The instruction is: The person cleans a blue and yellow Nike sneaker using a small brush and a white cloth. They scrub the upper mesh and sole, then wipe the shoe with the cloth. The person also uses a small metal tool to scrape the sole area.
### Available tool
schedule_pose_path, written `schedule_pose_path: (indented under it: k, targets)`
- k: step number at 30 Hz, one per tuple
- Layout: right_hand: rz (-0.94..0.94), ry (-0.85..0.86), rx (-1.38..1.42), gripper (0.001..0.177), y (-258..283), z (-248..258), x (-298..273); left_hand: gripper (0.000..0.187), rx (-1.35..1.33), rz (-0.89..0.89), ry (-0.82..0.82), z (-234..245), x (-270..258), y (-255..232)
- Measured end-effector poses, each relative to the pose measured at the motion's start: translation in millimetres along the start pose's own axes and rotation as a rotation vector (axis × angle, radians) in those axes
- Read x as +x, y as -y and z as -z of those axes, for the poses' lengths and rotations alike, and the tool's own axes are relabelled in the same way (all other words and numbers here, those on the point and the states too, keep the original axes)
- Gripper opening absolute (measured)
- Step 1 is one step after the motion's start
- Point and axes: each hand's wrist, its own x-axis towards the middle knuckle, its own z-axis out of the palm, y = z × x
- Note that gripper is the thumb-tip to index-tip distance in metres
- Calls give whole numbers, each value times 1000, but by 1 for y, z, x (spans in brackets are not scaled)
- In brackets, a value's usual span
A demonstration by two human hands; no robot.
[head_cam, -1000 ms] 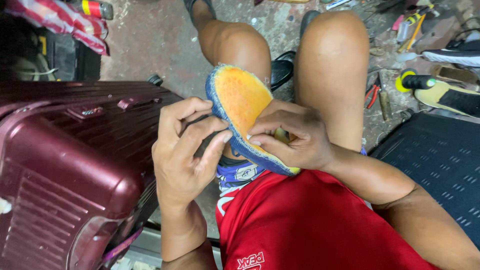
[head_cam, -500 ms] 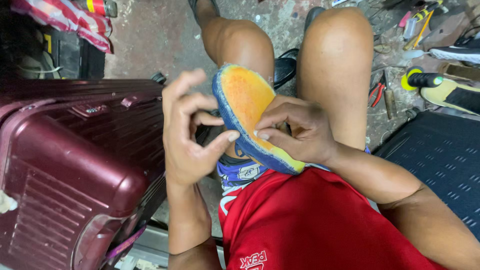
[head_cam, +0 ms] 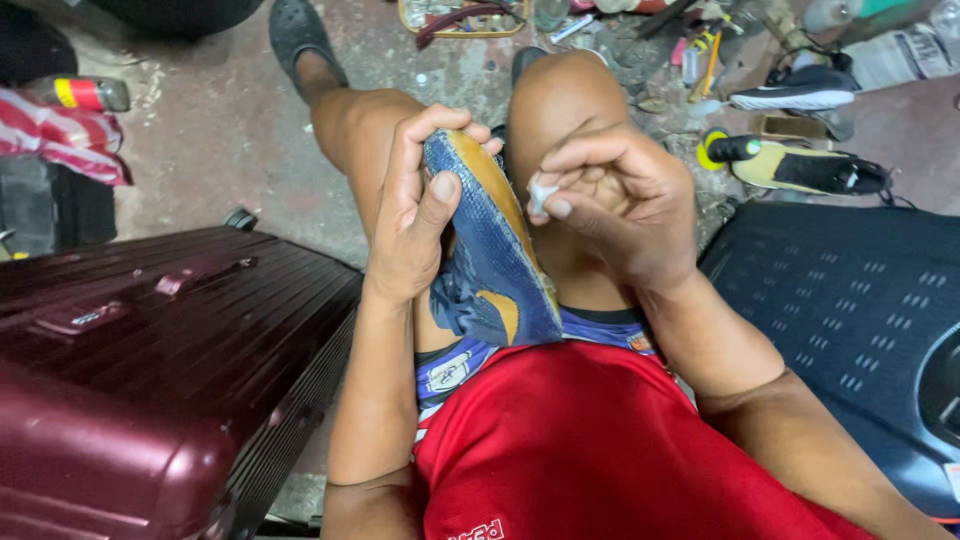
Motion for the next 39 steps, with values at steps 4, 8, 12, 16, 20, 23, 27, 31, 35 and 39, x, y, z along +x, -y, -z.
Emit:
schedule_pose_path:
  k: [4, 8, 12, 16, 20, 23, 27, 31, 35, 39]
  targets:
    - [309, 13, -663, 12, 23, 7, 28, 41, 171, -178, 15, -11, 14, -7]
    - [253, 22, -524, 11, 12, 3, 62, 36, 476, -307, -64, -13, 21, -5]
    - [335, -8, -531, 10, -7, -13, 65, 34, 476, -137, -246, -17, 22, -4]
    - [394, -67, -461, 13, -19, -30, 57, 40, 395, -119, -272, -21, 16, -9]
    - [399, -95, -429, 18, -19, -25, 55, 41, 393, -72, -282, -21, 16, -11]
    - [283, -41, -177, 25, -19, -1, 48, 34, 161, -29, -323, -17, 20, -10]
    - [325, -221, -315, 21, -55, 60, 14, 28, -208, 60, -450, 7, 10, 0]
    - [-158, -460, 113, 24, -142, 157, -12, 43, -469, 150, -307, 64, -1, 8]
    - [-464, -897, 201, 22, -239, 247, -63, 51, -535, 263, -228, 112, -8, 15]
    - [-712, -1002, 275, 19, -307, 270, -126, 52, -572, 385, -216, 139, -2, 18]
